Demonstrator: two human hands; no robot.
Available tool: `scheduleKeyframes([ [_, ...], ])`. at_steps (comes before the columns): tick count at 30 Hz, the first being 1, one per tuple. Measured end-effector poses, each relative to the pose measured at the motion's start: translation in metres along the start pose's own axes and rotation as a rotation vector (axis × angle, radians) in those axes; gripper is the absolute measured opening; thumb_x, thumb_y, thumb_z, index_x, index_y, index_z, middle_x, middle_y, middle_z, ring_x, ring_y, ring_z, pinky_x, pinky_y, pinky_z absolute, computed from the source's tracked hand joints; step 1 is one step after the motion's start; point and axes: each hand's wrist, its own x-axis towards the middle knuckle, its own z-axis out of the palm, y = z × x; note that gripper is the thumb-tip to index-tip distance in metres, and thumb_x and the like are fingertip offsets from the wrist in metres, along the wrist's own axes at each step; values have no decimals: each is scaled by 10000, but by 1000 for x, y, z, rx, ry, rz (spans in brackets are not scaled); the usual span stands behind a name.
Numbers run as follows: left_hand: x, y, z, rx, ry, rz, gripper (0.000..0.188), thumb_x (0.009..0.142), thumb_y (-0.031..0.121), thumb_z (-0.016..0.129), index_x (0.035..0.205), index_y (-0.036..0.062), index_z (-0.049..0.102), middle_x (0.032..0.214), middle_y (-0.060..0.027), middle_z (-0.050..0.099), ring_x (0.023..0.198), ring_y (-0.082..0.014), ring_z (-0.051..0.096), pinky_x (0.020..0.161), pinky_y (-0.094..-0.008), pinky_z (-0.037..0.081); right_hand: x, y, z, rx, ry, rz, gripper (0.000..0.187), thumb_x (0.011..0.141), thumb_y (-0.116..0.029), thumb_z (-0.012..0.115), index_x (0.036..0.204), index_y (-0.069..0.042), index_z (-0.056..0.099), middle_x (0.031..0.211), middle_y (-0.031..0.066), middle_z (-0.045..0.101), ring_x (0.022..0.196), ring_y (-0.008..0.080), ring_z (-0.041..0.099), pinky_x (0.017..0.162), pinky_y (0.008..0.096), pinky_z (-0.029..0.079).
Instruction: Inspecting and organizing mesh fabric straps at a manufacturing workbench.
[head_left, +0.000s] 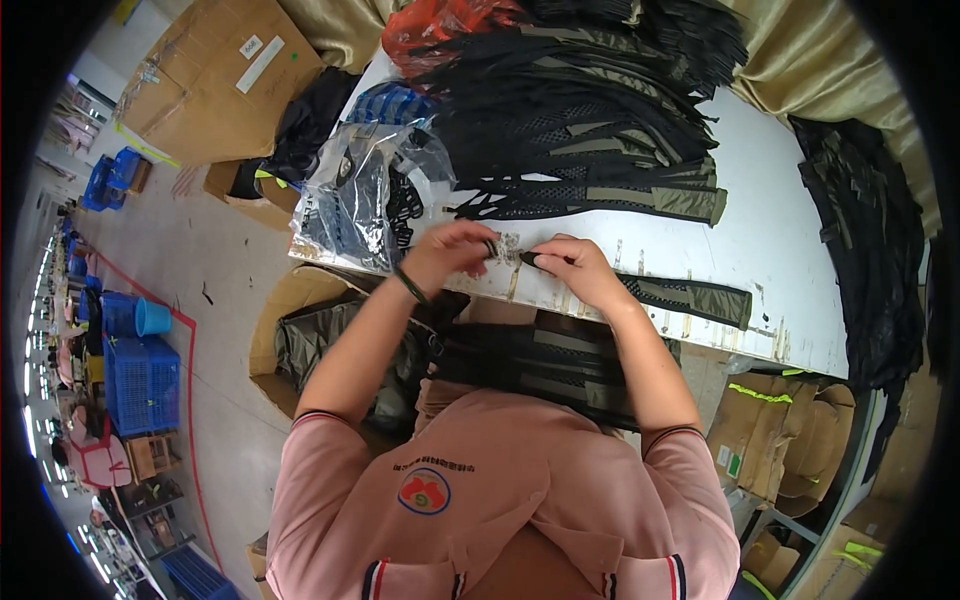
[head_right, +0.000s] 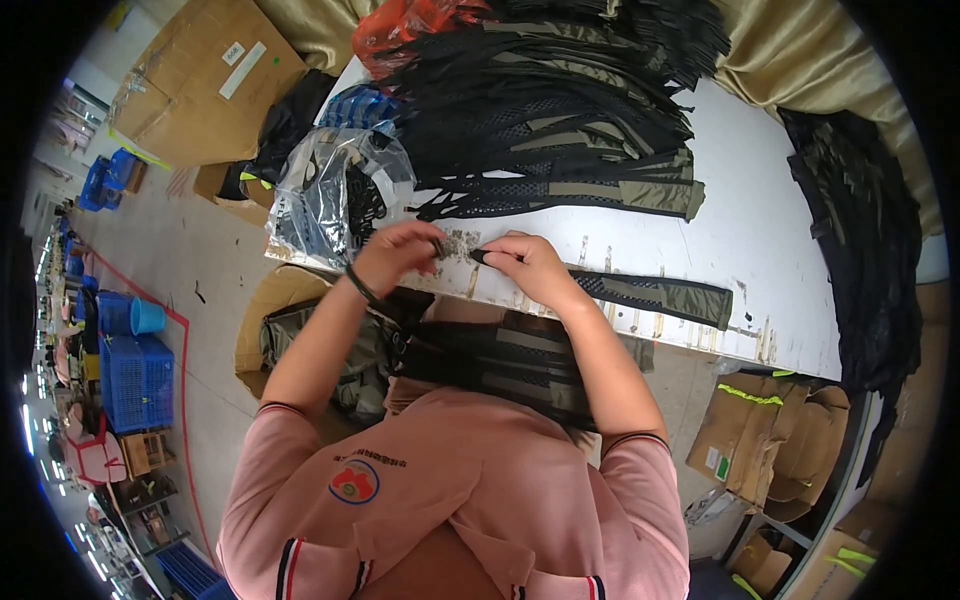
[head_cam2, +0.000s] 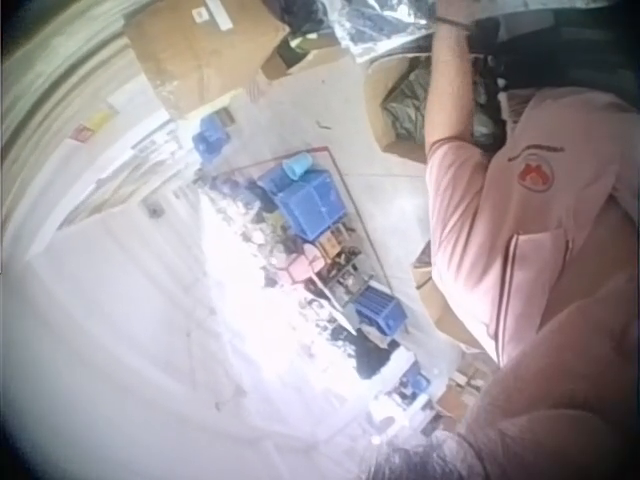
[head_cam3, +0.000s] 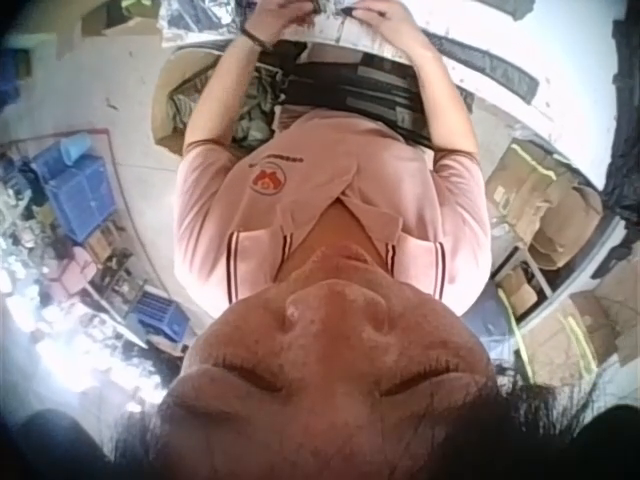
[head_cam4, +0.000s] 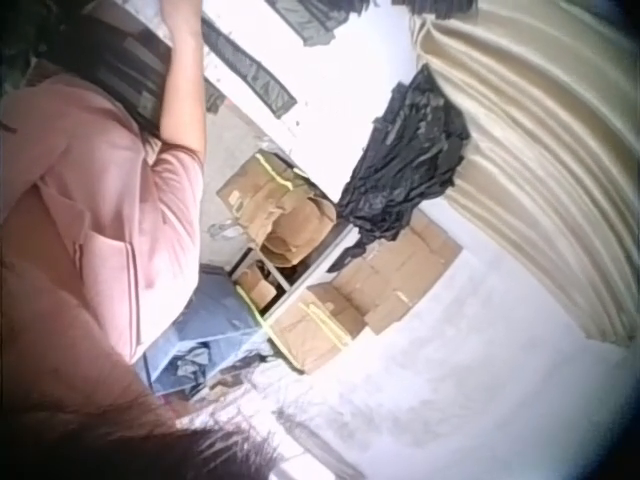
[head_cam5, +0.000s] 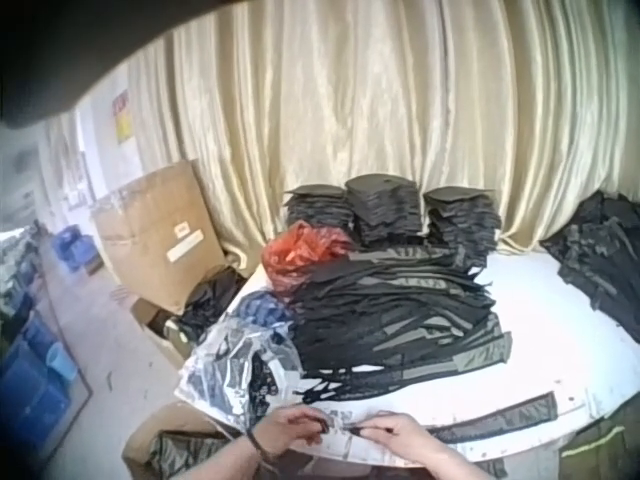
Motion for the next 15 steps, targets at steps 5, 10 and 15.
scheduleKeyframes([
  [5,0,-39,31,-440,-334,37,237,882,4,543,1112,56,565,890,-36,597,785,-126,590,635,-231,470,-14,-16,-5,258,-117,154,135,870,-114,637,942,-5,674,747,-27,593,683,41,502,642,191,417],
  [10,3,-44,37,-537,-463,8,198,881,0,542,1074,42,526,929,-66,591,762,-156,590,636,-271,474,-23,-11,-6,552,-162,203,121,870,-79,619,933,13,667,755,-9,603,661,53,497,607,193,404],
  [15,7,-43,45,-560,-456,56,191,877,0,546,1065,33,541,961,-76,591,787,-147,585,660,-263,475,-26,-7,-5,606,-204,203,115,868,-82,620,916,13,664,747,-6,599,655,54,491,597,197,399],
])
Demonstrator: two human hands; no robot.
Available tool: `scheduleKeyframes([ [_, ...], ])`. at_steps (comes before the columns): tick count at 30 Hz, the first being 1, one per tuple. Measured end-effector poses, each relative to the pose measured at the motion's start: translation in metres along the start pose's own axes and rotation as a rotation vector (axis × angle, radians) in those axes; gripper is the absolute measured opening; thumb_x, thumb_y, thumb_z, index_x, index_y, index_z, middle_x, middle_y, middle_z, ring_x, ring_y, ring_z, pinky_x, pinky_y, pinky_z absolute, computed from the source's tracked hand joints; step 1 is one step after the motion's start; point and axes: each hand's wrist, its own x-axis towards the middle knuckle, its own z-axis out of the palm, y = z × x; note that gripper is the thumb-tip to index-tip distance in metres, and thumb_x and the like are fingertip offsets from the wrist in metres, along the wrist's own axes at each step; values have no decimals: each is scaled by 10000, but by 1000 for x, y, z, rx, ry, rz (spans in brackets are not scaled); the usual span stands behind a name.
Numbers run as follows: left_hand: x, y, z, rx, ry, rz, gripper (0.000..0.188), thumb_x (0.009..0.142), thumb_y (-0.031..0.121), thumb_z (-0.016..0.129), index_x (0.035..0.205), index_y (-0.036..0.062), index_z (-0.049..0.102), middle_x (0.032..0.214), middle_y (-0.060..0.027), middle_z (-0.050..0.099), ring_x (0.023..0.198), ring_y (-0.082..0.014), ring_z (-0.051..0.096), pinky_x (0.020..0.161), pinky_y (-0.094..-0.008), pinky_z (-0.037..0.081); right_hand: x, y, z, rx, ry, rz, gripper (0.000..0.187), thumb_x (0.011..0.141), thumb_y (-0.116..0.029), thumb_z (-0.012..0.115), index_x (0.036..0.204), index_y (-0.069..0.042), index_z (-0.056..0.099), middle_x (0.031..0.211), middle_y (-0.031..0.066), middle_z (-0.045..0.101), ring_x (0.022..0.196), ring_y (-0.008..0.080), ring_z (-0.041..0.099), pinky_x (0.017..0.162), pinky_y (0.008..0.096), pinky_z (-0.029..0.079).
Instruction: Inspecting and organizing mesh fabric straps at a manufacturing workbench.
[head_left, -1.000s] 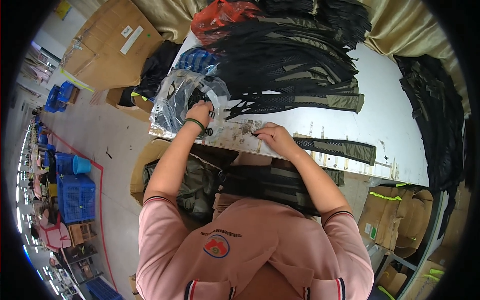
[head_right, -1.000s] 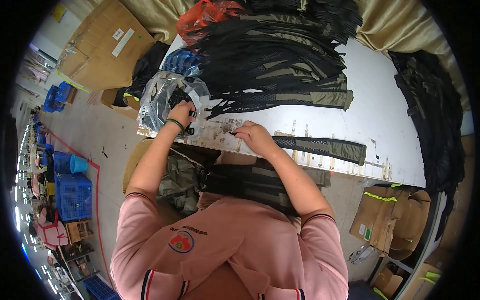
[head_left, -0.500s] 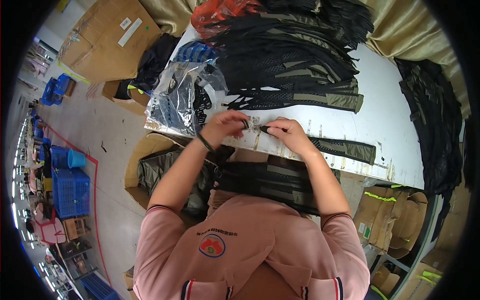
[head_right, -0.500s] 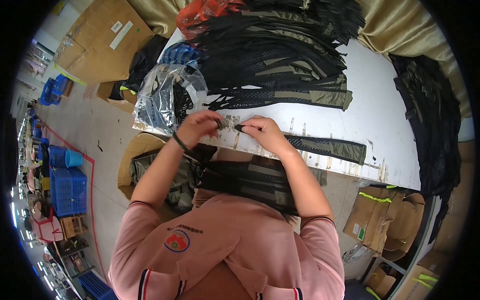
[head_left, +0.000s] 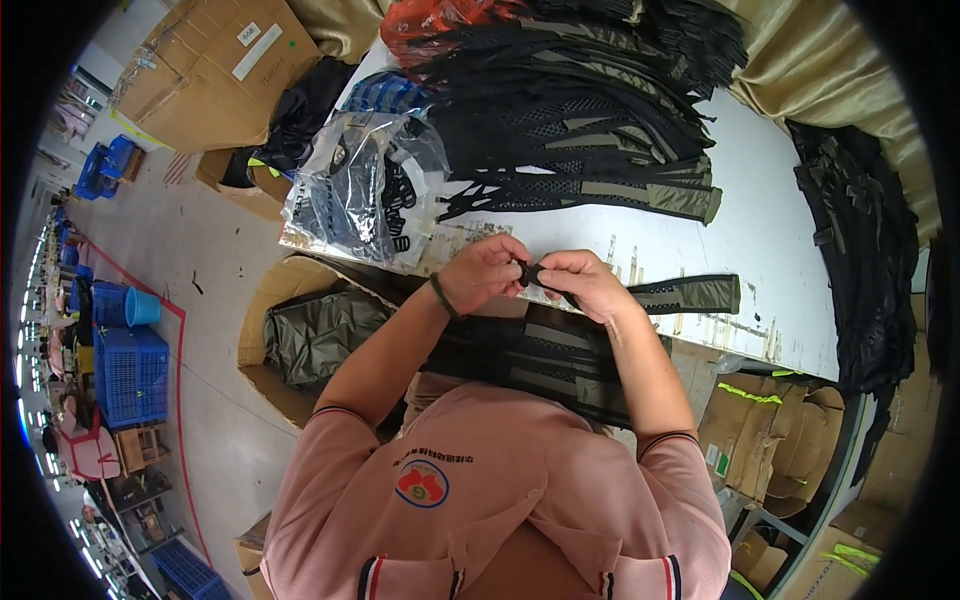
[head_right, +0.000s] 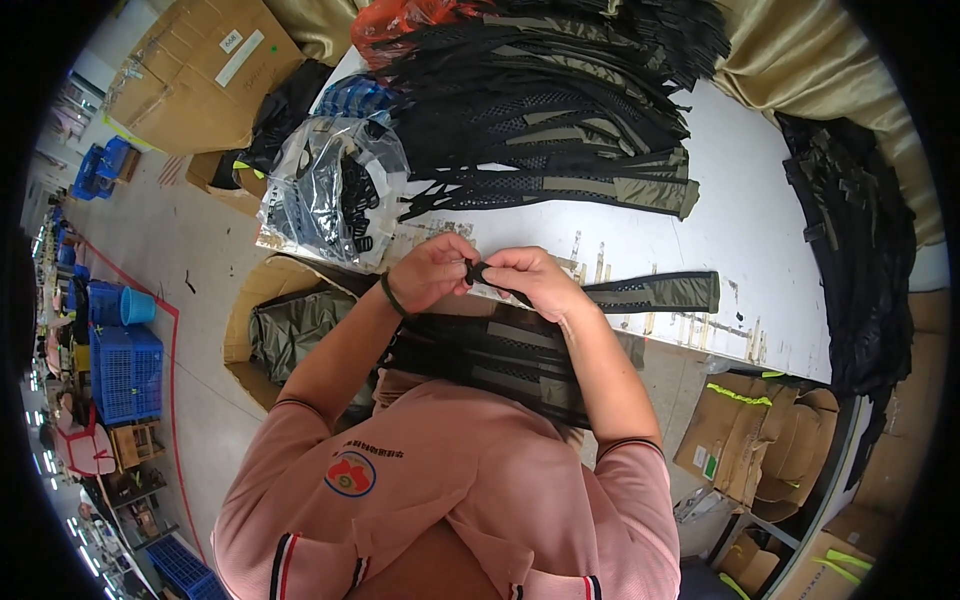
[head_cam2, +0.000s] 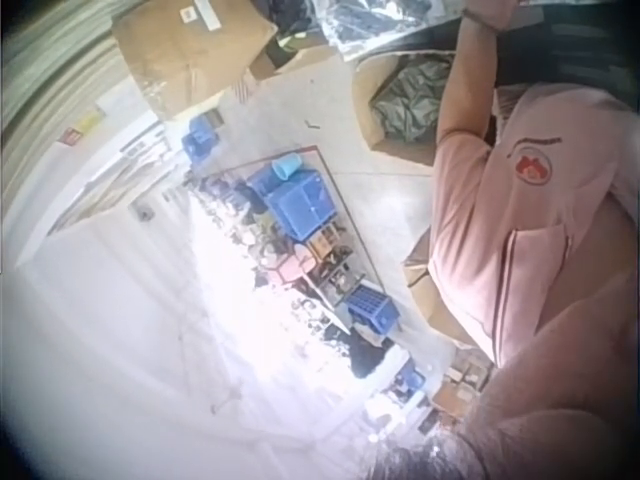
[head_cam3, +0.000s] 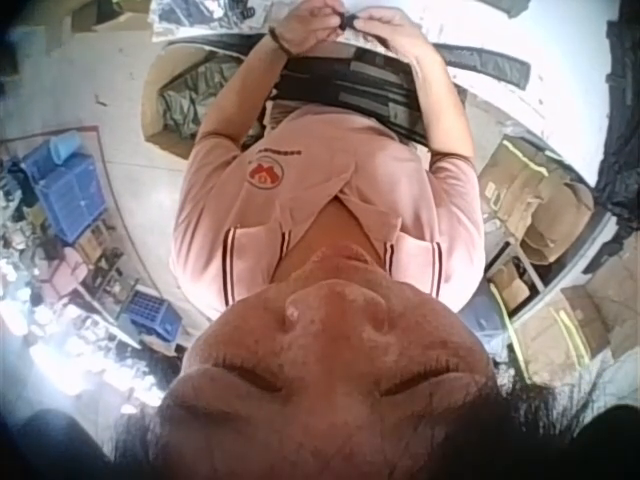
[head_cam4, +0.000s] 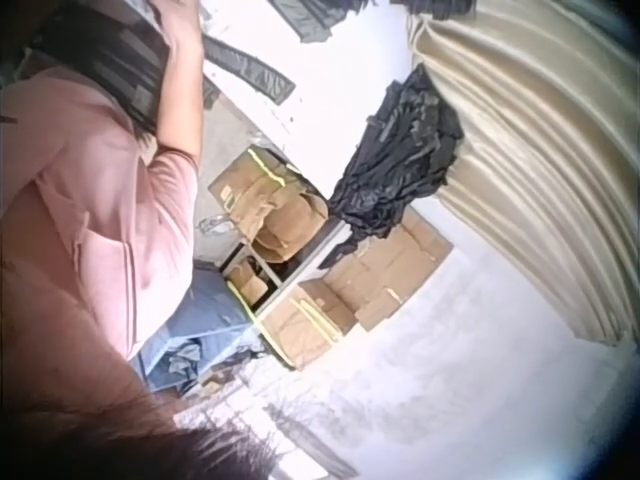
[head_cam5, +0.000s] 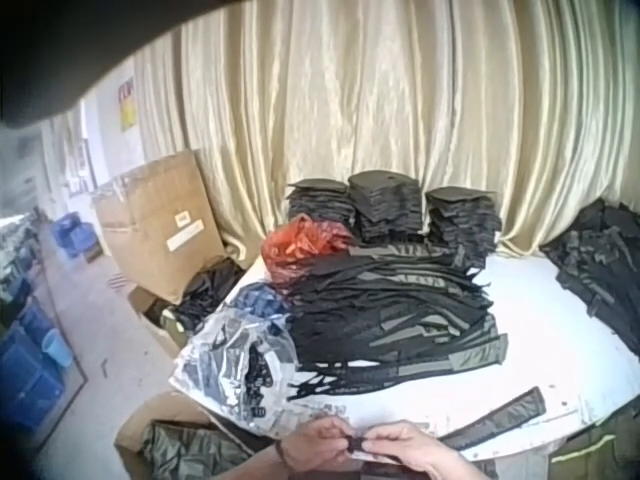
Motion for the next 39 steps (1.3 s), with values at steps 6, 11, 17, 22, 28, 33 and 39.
scheduleKeyframes([
  [6,5,1,1,58,-32,-29,208,873,10,558,1080,21,561,984,-64,593,812,-123,568,670,-249,470,-4,-3,2,-175,-14,35,81,864,-68,614,886,-8,663,755,-6,593,663,62,494,606,208,399],
  [11,5,-7,-6,35,-3,-47,204,891,35,557,1095,34,560,987,-53,592,802,-112,556,672,-244,465,-9,-8,18,-545,95,-259,84,840,-59,626,896,-3,653,767,22,588,658,101,508,589,239,405],
  [17,4,-14,-4,-138,-44,-48,203,911,56,549,1113,42,550,990,-50,592,777,-119,559,671,-241,459,-10,-5,25,-775,249,-480,114,803,-47,635,906,1,640,736,92,544,662,184,532,599,273,421],
  [22,4,-15,-3,-170,-42,-27,204,905,57,560,1108,37,552,979,-56,602,777,-124,560,658,-242,455,-11,-10,30,-837,251,-458,101,810,-53,633,895,0,650,720,79,535,657,176,527,610,283,426],
  [28,3,-11,-3,-4,-51,-28,184,899,41,559,1082,34,572,962,-56,613,776,-113,558,655,-246,453,-11,-17,18,-567,118,-155,74,835,-35,640,893,2,669,747,12,589,658,70,511,591,229,419],
  [33,3,-10,3,-56,29,12,199,900,48,562,1098,39,575,984,-53,604,798,-108,552,662,-244,450,-13,-12,24,-454,247,-173,88,823,-15,666,908,6,678,740,-23,617,664,31,509,602,180,427],
  [39,4,-6,8,-44,10,15,197,893,42,566,1090,36,581,979,-55,607,793,-104,554,665,-240,458,-17,-17,26,-256,234,-112,93,817,-14,678,907,11,679,731,-27,621,638,16,501,603,161,431],
])
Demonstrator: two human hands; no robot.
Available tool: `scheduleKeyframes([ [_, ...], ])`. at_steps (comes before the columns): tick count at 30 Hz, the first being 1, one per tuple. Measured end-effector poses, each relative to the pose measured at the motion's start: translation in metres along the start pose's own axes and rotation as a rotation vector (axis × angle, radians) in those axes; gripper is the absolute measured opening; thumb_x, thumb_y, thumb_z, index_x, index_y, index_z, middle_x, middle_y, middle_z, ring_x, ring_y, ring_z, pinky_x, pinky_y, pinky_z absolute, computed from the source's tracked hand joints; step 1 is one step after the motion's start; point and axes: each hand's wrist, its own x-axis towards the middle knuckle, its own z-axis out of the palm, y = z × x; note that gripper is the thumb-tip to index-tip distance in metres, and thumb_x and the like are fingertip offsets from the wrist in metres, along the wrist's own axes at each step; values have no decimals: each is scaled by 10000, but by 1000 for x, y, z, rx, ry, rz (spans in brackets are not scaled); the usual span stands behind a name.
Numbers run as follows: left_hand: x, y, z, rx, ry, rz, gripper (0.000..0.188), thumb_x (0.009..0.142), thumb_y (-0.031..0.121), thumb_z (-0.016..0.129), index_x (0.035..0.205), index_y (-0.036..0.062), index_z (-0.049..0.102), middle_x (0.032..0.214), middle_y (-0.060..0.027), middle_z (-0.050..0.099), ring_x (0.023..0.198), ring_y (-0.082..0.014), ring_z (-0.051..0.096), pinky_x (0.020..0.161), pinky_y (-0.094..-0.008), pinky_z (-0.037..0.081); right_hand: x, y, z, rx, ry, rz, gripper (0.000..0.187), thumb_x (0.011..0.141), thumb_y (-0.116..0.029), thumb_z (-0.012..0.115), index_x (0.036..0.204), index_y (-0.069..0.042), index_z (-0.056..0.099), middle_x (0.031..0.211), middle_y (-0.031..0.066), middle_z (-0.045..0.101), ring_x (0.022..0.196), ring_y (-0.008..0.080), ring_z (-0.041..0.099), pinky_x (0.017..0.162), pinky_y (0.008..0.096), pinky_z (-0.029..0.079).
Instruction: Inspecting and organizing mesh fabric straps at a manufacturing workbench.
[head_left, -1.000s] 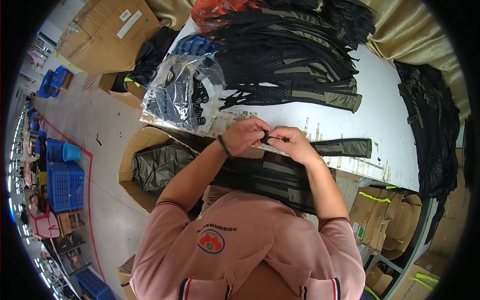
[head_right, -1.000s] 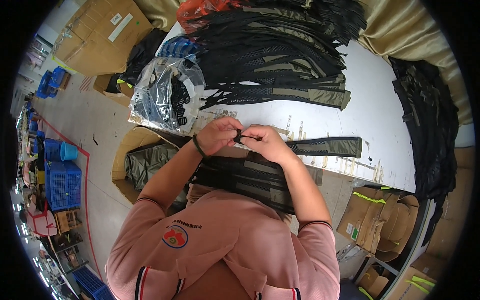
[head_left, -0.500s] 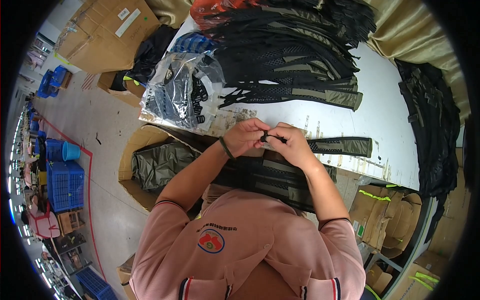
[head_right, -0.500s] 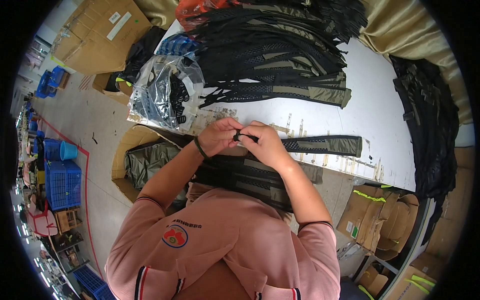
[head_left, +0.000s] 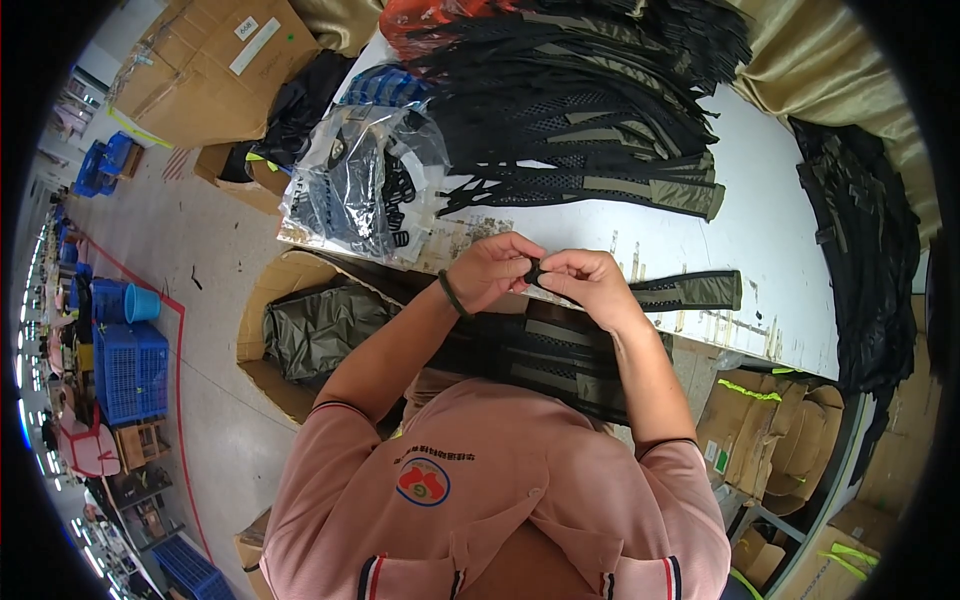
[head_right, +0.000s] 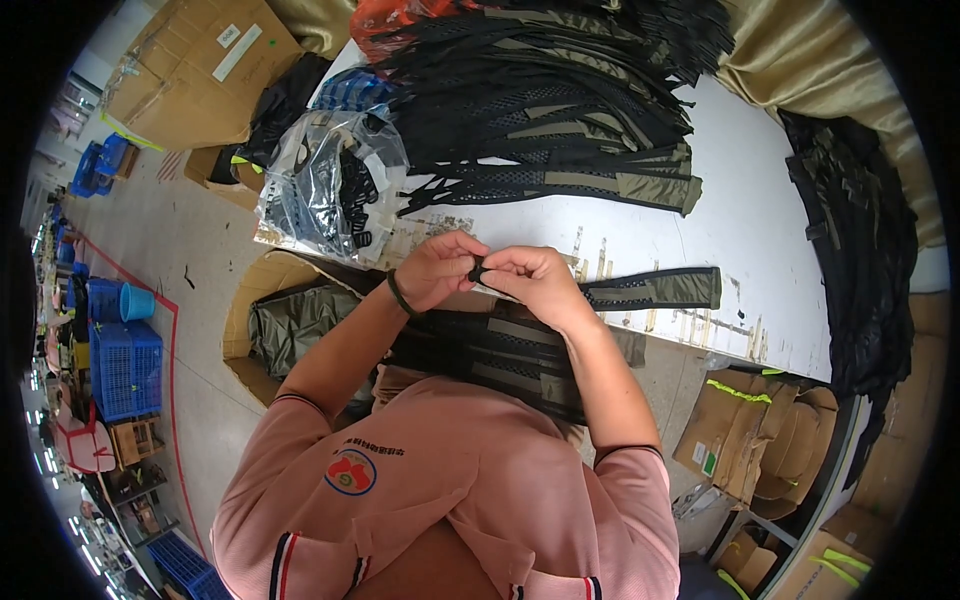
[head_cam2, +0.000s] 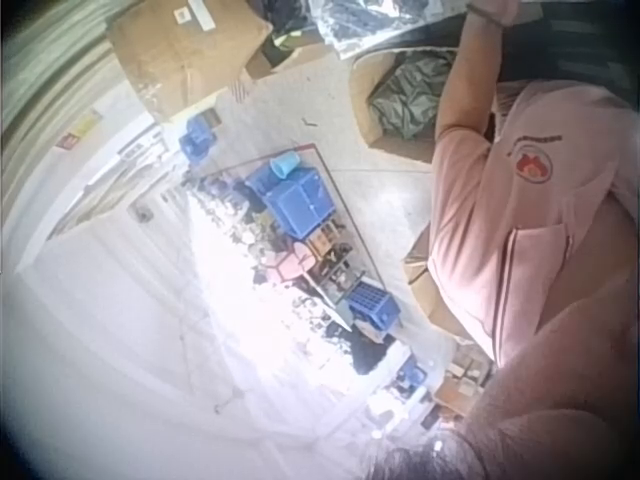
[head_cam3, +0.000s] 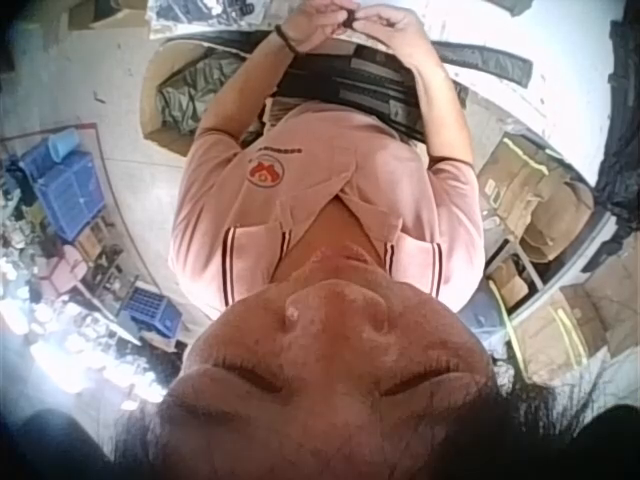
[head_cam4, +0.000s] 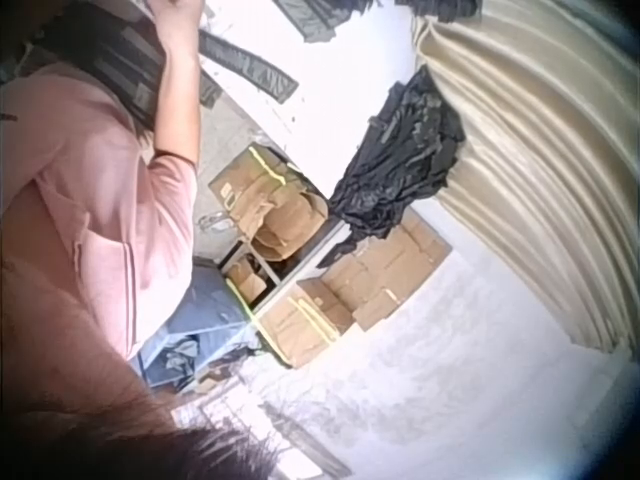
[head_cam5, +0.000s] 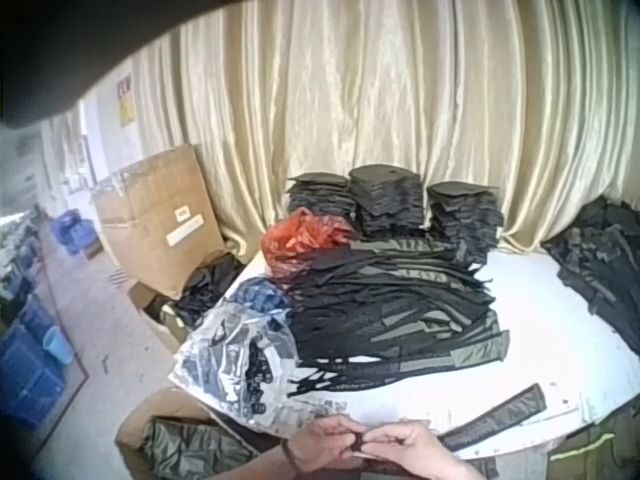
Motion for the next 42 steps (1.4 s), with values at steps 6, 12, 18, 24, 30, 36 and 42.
scheduleKeyframes([
  [6,2,-1,4,208,40,-17,176,879,19,565,1050,12,603,902,-47,621,713,-88,547,649,-239,469,3,11,-8,-105,-59,101,60,825,-42,676,851,12,669,677,-37,590,599,19,473,544,167,382],
  [12,0,-3,2,104,14,-24,204,892,36,562,1094,12,583,948,-60,618,767,-100,568,633,-222,462,0,6,1,-95,24,36,34,822,-15,667,830,12,648,681,-15,589,593,27,481,541,178,394],
  [18,2,1,2,118,30,-22,239,906,70,555,1141,24,554,972,-44,607,775,-79,549,656,-218,444,3,11,3,-58,89,-133,69,803,16,664,854,-21,637,756,9,623,663,55,535,633,207,441],
  [24,0,1,22,-306,133,-87,181,917,93,540,1093,65,565,941,-30,600,776,-88,548,662,-217,440,2,0,-1,-594,121,-460,154,748,-27,691,883,-95,664,750,43,614,740,219,570,802,328,431],
  [30,6,-13,28,-7,209,71,23,929,99,532,932,82,547,829,-26,603,686,-101,574,601,-229,461,-2,10,5,-744,294,-655,176,715,12,678,861,-85,666,752,41,596,719,234,533,751,320,428],
  [36,11,-10,45,227,408,138,49,889,59,597,899,64,549,791,-17,601,668,-72,574,585,-201,477,-10,8,6,-186,159,-304,168,755,69,651,871,-44,605,741,-12,575,663,88,499,637,216,416],
  [42,8,-15,37,452,442,190,55,867,37,620,891,34,571,831,-23,614,720,-72,584,642,-207,493,-3,26,3,200,167,-47,214,775,117,629,833,-50,508,723,-24,554,658,24,507,610,166,431],
])
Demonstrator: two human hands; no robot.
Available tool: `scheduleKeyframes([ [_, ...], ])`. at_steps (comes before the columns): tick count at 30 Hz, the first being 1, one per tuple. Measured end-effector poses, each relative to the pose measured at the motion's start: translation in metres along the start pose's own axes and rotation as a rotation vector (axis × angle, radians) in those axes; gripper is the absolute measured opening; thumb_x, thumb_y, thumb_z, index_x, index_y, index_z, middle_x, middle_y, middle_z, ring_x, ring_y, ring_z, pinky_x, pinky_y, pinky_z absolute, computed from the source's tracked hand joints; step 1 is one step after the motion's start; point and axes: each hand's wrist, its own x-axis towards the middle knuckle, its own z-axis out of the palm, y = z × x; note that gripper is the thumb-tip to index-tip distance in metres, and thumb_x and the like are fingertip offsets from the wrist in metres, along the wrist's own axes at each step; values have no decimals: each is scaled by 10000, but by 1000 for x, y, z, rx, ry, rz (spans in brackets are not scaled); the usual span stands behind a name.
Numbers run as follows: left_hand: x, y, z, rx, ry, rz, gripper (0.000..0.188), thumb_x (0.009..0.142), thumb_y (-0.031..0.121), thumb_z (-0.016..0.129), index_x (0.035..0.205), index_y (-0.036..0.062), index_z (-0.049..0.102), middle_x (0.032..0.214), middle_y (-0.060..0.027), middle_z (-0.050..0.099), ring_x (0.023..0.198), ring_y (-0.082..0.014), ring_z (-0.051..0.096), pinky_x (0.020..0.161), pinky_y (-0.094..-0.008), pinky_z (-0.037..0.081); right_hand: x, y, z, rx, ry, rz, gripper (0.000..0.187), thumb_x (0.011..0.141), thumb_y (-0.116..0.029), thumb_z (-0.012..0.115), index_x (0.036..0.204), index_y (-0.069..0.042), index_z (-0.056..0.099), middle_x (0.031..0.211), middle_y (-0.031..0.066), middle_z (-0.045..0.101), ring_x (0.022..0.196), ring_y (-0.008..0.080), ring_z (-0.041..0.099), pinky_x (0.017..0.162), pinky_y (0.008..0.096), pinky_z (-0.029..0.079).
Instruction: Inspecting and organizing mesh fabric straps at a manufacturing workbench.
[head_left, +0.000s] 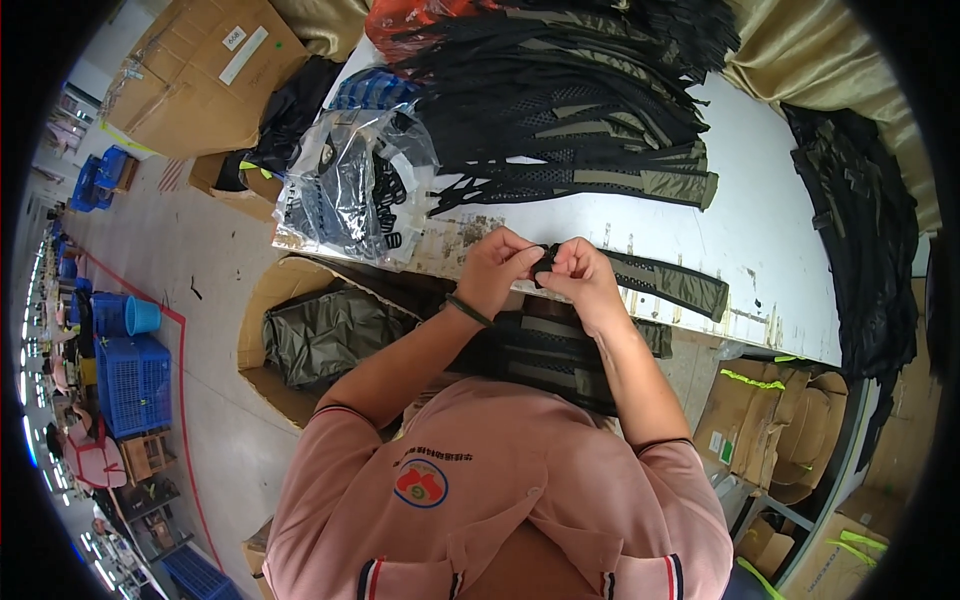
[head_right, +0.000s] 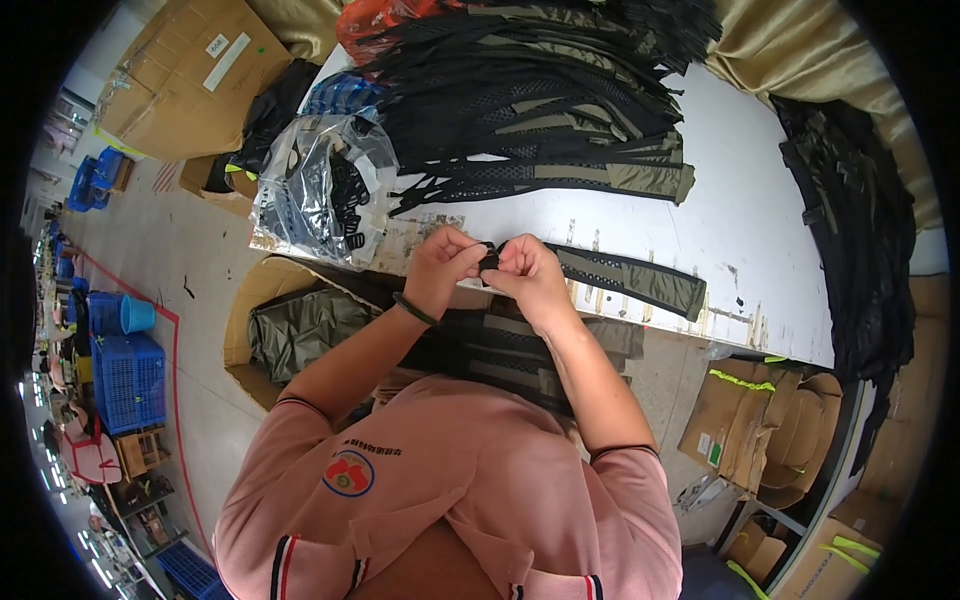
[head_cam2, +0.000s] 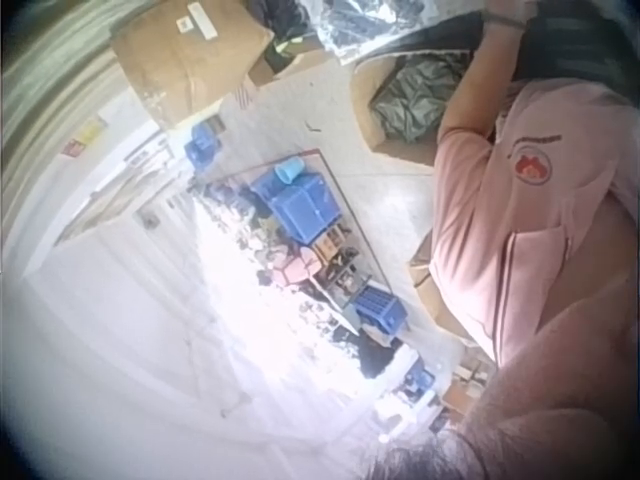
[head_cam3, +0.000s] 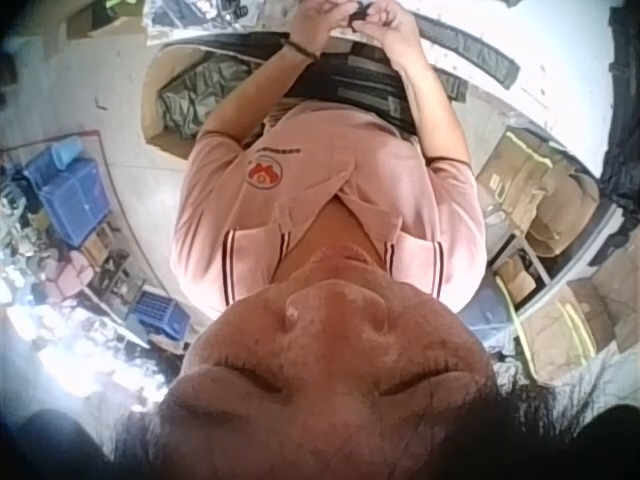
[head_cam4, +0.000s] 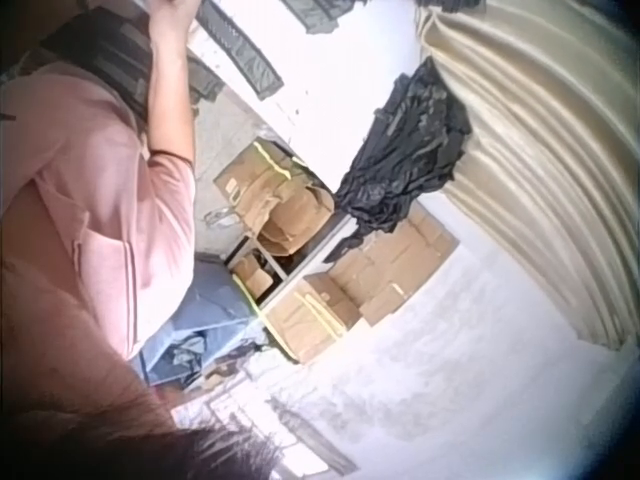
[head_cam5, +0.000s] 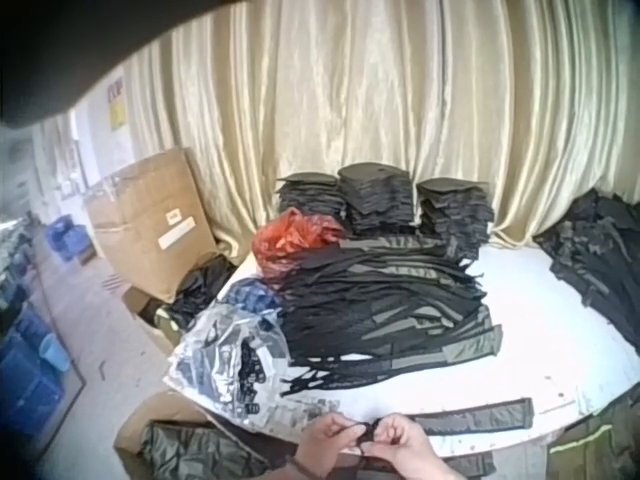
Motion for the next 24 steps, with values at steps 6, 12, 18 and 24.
scheduleKeyframes([
  [6,-10,5,2,100,-165,147,111,863,-8,609,968,-10,573,917,-55,616,833,-88,585,755,-226,490,0,2,-7,130,23,61,248,753,134,622,811,-67,490,703,-4,558,642,58,543,629,185,465],
  [12,-8,-9,-2,134,-303,320,356,787,-55,678,1097,11,513,1068,-64,553,938,-108,557,823,-256,461,-8,4,-1,377,71,88,242,777,95,639,806,-90,485,713,12,582,622,72,557,574,177,442],
  [18,-7,-5,1,243,-254,409,401,757,-73,694,1100,34,514,1052,-35,523,909,-91,512,797,-232,426,-12,6,12,550,168,-30,227,821,74,614,853,-97,469,761,9,585,682,94,595,599,194,486],
  [24,0,8,-3,256,-283,451,259,743,-84,648,961,39,585,988,-42,526,814,-108,519,723,-237,454,-16,-26,1,454,-9,176,125,910,-52,561,1033,-34,575,744,-26,544,702,67,555,647,212,494],
])
